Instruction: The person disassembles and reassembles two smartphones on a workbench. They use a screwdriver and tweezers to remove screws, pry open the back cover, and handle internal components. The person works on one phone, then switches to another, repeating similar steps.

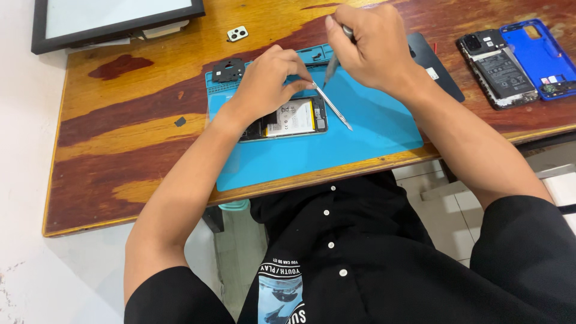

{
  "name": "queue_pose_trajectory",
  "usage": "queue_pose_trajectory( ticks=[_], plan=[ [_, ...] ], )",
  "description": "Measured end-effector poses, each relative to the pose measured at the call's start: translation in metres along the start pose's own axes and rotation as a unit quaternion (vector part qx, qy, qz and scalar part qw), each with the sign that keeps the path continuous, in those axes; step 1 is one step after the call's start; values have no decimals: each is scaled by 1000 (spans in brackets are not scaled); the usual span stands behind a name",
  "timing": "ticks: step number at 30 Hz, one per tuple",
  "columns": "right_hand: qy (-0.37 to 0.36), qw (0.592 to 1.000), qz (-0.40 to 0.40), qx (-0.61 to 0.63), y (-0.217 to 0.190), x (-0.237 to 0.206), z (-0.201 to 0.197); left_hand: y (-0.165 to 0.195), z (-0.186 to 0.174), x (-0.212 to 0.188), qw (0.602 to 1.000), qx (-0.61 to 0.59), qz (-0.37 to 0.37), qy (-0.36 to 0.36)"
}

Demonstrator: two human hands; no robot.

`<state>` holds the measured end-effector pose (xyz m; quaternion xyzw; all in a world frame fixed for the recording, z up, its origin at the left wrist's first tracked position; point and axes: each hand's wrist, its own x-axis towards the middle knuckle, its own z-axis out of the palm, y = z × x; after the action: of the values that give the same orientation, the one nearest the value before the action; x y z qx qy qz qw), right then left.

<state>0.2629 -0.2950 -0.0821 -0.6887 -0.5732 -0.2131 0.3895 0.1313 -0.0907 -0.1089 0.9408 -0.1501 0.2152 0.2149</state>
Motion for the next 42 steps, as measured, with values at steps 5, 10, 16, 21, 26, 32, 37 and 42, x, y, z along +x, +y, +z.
queue_pose_trajectory(
  ticks=[5,10,16,21,26,32,37,42],
  plan=[
    [-26,999,-33,9,-1,-3,5,-2,4,0,1000,14,-18,-19],
    [-45,998,-35,-17,-6,-3,9,-2,6,2,999,17,-8,-28],
    [-59,997,-40,-19,-7,-2,11,0,5,2,999,15,-20,-36],
    [-68,996,-39,-32,-5,-2,12,1,4,2,999,11,-21,-38],
    [-74,996,-37,-28,-5,-3,12,0,4,1,999,15,-16,-35],
    [-77,996,-36,-18,-8,-2,10,-5,6,-1,1000,-1,-2,-5],
    [-172,984,-16,51,-11,2,-4,-13,11,4,949,-307,-71,-28],
    [-189,980,-42,48,-16,2,-9,-7,15,4,879,-460,-62,-106]
  ],
)
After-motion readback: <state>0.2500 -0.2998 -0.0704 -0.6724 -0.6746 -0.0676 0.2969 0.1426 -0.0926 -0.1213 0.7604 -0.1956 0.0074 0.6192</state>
